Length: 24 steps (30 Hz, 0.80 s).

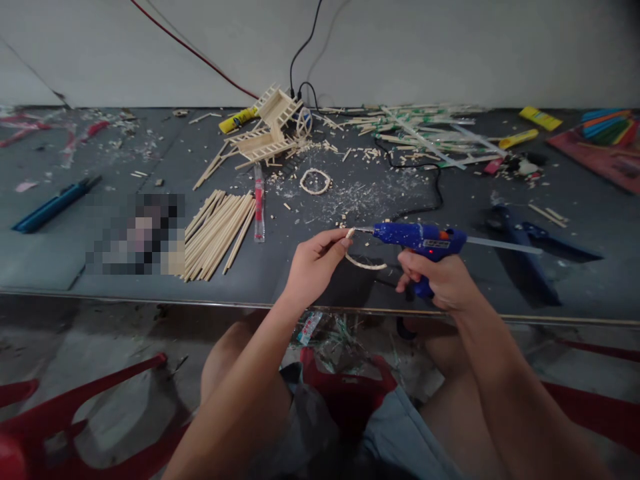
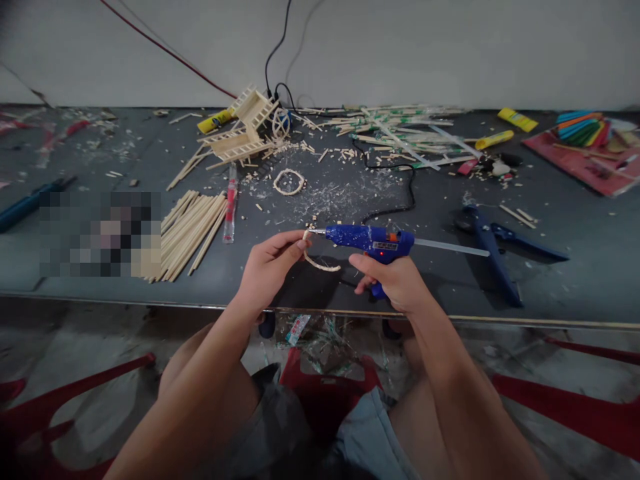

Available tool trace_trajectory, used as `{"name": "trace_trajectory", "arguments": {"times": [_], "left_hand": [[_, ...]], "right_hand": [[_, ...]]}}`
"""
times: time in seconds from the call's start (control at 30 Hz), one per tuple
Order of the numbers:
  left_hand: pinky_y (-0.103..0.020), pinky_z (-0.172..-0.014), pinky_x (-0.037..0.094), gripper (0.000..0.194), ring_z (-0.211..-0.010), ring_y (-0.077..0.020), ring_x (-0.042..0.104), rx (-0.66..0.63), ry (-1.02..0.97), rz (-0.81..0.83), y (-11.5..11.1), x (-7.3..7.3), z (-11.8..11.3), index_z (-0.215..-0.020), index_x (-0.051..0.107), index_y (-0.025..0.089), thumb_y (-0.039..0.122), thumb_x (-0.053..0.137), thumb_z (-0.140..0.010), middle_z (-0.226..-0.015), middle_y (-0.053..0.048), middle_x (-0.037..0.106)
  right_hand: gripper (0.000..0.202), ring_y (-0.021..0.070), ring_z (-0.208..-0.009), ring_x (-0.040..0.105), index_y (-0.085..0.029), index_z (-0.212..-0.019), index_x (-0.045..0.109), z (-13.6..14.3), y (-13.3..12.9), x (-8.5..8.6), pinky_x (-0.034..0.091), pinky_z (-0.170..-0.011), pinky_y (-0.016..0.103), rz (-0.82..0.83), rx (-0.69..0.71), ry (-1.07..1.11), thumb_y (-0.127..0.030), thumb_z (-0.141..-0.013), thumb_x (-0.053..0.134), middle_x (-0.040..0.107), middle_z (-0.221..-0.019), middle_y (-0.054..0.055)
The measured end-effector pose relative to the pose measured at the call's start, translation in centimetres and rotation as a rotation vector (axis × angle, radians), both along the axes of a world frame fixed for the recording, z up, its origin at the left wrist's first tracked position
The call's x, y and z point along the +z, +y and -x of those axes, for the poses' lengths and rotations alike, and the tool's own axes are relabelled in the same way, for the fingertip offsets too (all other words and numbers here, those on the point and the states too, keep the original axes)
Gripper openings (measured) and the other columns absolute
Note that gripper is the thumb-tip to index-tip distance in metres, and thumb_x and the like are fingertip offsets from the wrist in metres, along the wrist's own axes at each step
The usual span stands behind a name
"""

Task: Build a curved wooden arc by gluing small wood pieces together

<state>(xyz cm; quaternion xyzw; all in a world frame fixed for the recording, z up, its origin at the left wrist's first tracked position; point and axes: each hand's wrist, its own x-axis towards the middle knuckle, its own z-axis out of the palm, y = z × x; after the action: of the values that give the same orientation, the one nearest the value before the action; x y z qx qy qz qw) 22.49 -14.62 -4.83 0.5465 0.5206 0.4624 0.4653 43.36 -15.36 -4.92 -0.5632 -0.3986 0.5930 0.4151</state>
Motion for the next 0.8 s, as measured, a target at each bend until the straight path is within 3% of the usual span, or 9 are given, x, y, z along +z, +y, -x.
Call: {"name": "trace_trajectory", "arguments": {"times": [0.5,0.67,0.8], "left_hand": [[-0.025,-0.074,0.049,0.026,-0.077,-0.0122,0.061,0.047,-0.090,-0.006,0.4,-0.2,0.9,-0.101,0.072,0.019,0.035,0.064,-0.082,-0.091,-0.004,0.073],[-0.025,-0.071,0.048,0.030,-0.077,-0.0130,0.060,0.078,-0.029,0.039,1.2,-0.4,2.7,-0.102,0.071,0.017,0.036,0.065,-0.080,-0.092,-0.006,0.072],[-0.026,-0.069,0.045,0.030,-0.076,-0.0137,0.059,0.024,0.141,0.072,1.4,-0.6,3.7,-0.101,0.072,0.017,0.038,0.062,-0.081,-0.089,-0.005,0.071]], "right_hand": [[0.034,0.0102,-0.037,0.050,-0.017,-0.051,0.053,-0.8,0.9,-0.1,0.049,-0.039,0.025,0.087,-0.050,-0.051,-0.037,-0.060,0.079,0.046,-0.043,-0.005],[0.025,0.0083,-0.045,0.052,-0.014,-0.069,0.066,-2.2,2.9,-0.1,0.043,-0.034,0.019,0.112,-0.113,-0.016,-0.035,-0.065,0.078,0.066,-0.066,0.004],[0.022,0.0134,-0.063,0.065,-0.014,-0.083,0.069,-3.6,4.3,0.0,0.053,-0.048,0.020,0.056,-0.091,-0.011,-0.035,-0.074,0.072,0.072,-0.082,0.008]]}}
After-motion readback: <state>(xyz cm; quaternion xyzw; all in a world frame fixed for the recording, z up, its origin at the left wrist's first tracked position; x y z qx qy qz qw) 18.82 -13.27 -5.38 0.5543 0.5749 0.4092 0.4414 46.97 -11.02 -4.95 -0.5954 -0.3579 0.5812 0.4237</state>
